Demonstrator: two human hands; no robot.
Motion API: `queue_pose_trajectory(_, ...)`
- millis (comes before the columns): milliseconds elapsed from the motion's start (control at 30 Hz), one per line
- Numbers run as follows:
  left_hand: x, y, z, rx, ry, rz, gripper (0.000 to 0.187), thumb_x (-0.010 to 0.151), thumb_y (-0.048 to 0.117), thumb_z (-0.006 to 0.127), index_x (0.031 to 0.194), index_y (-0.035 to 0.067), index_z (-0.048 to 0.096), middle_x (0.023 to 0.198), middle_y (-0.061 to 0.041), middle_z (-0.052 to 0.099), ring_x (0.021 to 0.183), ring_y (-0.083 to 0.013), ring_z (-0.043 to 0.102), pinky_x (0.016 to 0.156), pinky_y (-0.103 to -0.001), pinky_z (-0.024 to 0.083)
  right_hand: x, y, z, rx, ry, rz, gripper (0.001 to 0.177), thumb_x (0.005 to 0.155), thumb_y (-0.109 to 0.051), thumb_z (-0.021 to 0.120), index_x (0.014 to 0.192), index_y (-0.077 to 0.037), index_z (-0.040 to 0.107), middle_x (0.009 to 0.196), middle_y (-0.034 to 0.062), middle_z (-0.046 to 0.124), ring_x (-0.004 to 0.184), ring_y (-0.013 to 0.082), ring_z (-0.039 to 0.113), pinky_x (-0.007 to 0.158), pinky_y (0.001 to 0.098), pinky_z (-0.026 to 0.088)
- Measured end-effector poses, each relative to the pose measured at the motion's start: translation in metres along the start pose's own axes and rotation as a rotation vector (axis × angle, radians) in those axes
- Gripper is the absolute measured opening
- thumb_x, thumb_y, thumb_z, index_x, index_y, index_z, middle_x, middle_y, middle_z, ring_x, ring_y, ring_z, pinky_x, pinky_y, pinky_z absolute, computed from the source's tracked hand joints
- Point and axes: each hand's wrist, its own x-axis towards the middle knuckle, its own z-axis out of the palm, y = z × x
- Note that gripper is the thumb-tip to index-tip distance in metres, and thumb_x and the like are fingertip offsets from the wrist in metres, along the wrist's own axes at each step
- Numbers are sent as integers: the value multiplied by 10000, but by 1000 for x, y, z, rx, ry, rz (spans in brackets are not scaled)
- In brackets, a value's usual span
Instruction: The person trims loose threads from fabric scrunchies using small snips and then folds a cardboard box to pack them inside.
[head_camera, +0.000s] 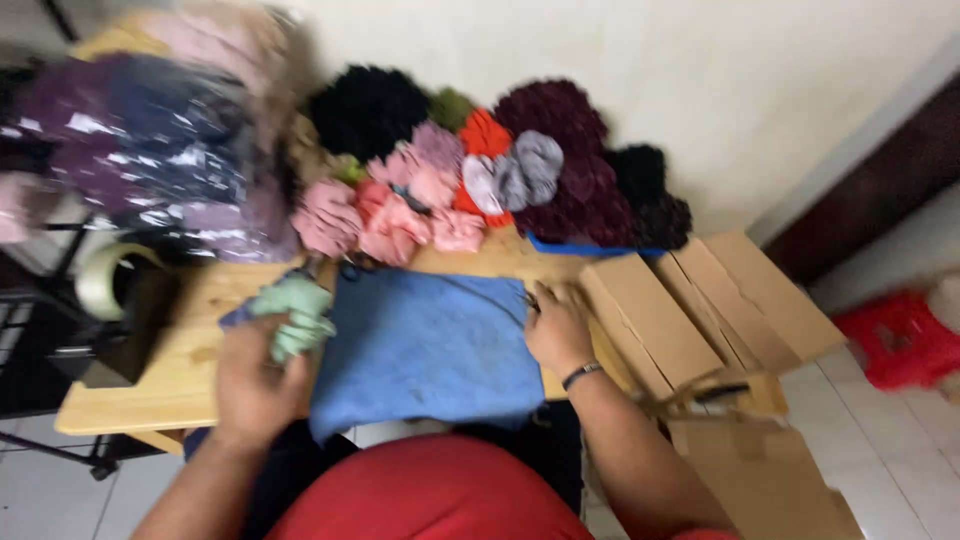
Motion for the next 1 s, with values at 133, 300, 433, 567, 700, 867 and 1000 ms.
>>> queue_pose_trajectory(133,0,-32,-10,143,39,71,480,850,109,721,1296,-56,656,1231,-261,673,1100,-448,609,1013,-511,452,-29,-40,-88,138,91,-43,392,856,-129,630,1236,-57,693,1164,139,603,1088,351,594,943,472,504)
queue_pose_trajectory(300,-10,-51,-2,368,36,80,598,742,150,727,1292,-86,716,1246,-267,741,1153,-447,677,1051,-516,462,-95,12,-174,121,423,141,212,833,46,571,983,6,715,977,164,702,891,313,658,775,410,521)
queue_pose_trajectory(433,-6,-34,-7,286,44,164,626,763,58,722,1354,-140,668,1311,-308,701,1174,-500,644,1045,-567,489,-156,143,-175,-10,731,249,209,891,97,530,983,39,709,891,142,653,799,271,579,733,394,465)
queue_pose_trajectory(567,2,-9,-15,103,26,138,621,927,-71,673,1489,-300,538,1455,-492,542,1341,-633,574,1187,-610,480,-235,191,-146,-83,173,745,187,917,-136,533,966,-84,705,872,106,695,825,279,629,719,418,466)
queue_pose_trajectory(700,-3,-10,-7,-261,-90,-85,672,973,-157,520,1581,-283,262,1573,-500,337,1456,-566,395,1204,-513,326,-402,266,-18,-513,-616,-210,1008,774,-96,771,1550,64,147,1367,283,537,1170,383,605,1031,486,476)
queue_pose_trajectory(867,-13,-28,-2,-397,-152,-168,627,1019,-189,460,1599,-217,222,1561,-500,303,1441,-582,379,1203,-542,313,-359,196,-55,-428,-976,342,724,967,-514,621,1484,-164,255,1503,236,309,1364,457,364,1036,559,507)
queue_pose_trajectory(1000,-139,-223,57,381,-347,-433,622,1489,460,572,1160,-16,801,874,-152,728,821,-287,706,641,-391,502,-343,187,-66,-64,-964,447,831,911,-526,647,1525,-100,284,1541,164,388,1435,380,320,1189,498,364)
